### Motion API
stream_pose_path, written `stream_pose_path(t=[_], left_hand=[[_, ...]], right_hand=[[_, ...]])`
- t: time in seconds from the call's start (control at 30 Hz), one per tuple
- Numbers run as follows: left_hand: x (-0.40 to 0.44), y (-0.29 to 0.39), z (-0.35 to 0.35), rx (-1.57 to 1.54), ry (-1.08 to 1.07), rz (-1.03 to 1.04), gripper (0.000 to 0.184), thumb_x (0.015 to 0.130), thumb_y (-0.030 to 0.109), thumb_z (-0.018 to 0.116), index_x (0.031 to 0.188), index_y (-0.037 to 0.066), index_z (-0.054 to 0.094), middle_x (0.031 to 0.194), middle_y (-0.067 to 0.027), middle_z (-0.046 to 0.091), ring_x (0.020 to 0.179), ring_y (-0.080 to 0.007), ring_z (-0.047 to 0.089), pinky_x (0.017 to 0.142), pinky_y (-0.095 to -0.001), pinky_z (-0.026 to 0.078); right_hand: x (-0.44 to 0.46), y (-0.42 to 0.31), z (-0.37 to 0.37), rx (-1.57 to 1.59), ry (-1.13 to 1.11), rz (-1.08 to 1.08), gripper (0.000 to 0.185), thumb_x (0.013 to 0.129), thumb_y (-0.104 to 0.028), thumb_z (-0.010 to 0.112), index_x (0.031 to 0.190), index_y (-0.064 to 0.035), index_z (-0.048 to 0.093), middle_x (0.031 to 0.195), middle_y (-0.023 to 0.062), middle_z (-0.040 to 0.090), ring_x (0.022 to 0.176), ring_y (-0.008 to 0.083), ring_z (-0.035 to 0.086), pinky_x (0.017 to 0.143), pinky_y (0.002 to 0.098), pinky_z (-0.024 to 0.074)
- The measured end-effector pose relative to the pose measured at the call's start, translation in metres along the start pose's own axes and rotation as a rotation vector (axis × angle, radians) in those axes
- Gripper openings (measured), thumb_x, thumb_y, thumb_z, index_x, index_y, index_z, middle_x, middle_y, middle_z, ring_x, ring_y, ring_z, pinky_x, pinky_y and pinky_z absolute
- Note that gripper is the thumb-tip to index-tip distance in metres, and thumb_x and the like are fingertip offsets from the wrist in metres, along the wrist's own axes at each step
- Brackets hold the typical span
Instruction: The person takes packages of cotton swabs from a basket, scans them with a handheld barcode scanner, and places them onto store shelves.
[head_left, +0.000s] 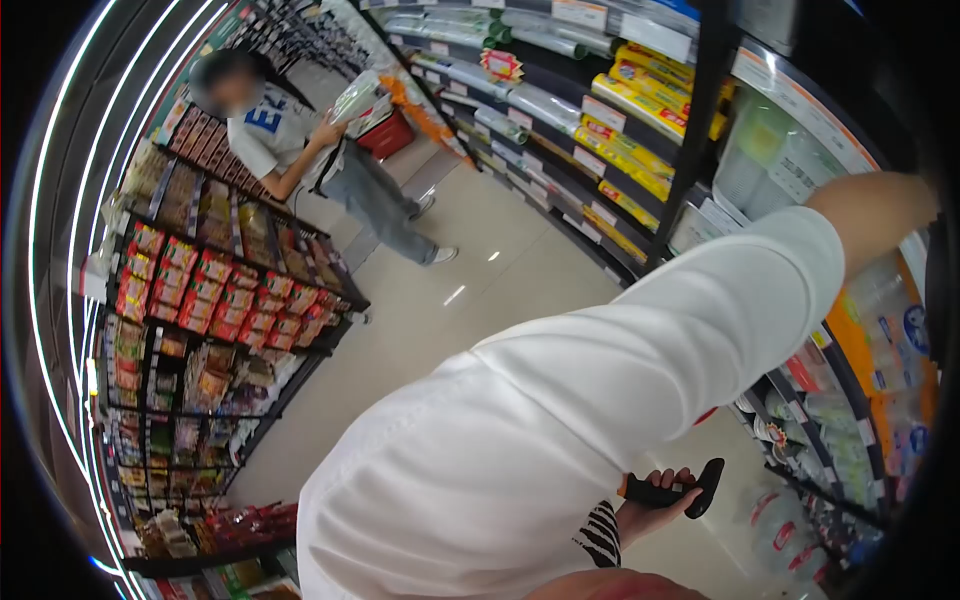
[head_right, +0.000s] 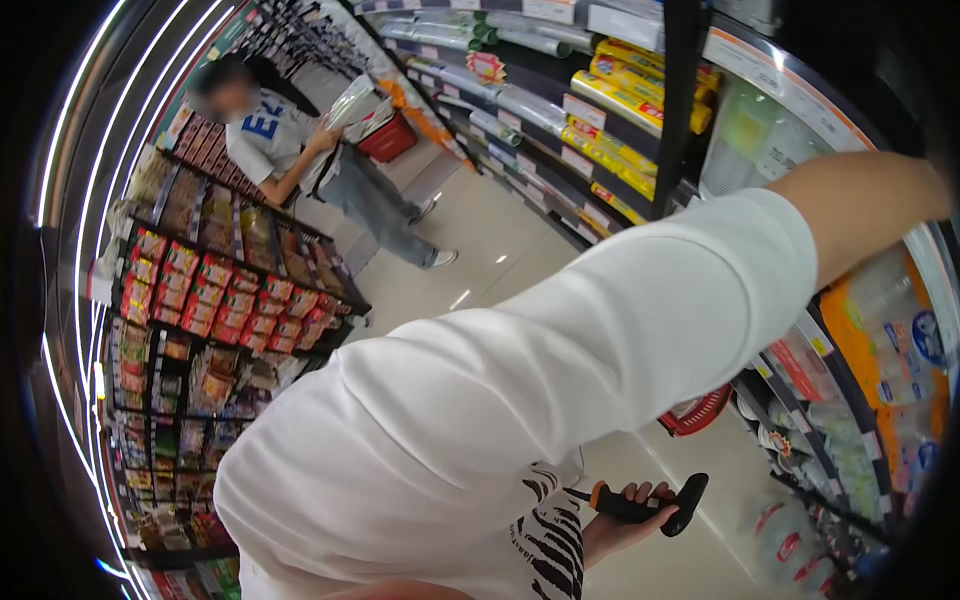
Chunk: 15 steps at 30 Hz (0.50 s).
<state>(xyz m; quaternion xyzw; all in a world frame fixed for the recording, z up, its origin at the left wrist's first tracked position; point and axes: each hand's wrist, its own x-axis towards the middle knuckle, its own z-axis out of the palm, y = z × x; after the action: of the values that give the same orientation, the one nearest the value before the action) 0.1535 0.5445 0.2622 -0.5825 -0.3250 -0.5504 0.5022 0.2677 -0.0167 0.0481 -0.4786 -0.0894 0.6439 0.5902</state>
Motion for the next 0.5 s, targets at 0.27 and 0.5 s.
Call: stream_pose_path(t=[0.27, 0.5], left_hand=[[0.007, -0.001, -0.02, 0.025, -0.023, -0.016, 0.029, 0.08, 0.027, 0.054, 0.108, 0.019, 0.058, 0.121, -0.0212, 0.05, 0.1, -0.0427, 0.051, 0.083, -0.0557, 0.044], [0.009, -0.001, -0.023, -0.024, -0.03, -0.002, 0.026, 0.077, 0.025, 0.056, 0.1, 0.013, 0.06, 0.118, -0.0207, 0.052, 0.099, -0.0388, 0.053, 0.081, -0.0542, 0.044]], right_hand=[[0.001, -0.004, 0.013, -0.039, -0.025, 0.003, 0.028, 0.092, -0.035, 0.054, 0.096, -0.0074, 0.049, 0.086, 0.0007, 0.048, 0.062, 0.0092, 0.038, 0.055, 0.0233, 0.0346], [0.004, -0.004, 0.016, -0.051, -0.049, 0.016, 0.028, 0.092, -0.035, 0.054, 0.097, -0.0073, 0.049, 0.087, 0.0008, 0.048, 0.062, 0.0095, 0.039, 0.056, 0.0233, 0.0346]])
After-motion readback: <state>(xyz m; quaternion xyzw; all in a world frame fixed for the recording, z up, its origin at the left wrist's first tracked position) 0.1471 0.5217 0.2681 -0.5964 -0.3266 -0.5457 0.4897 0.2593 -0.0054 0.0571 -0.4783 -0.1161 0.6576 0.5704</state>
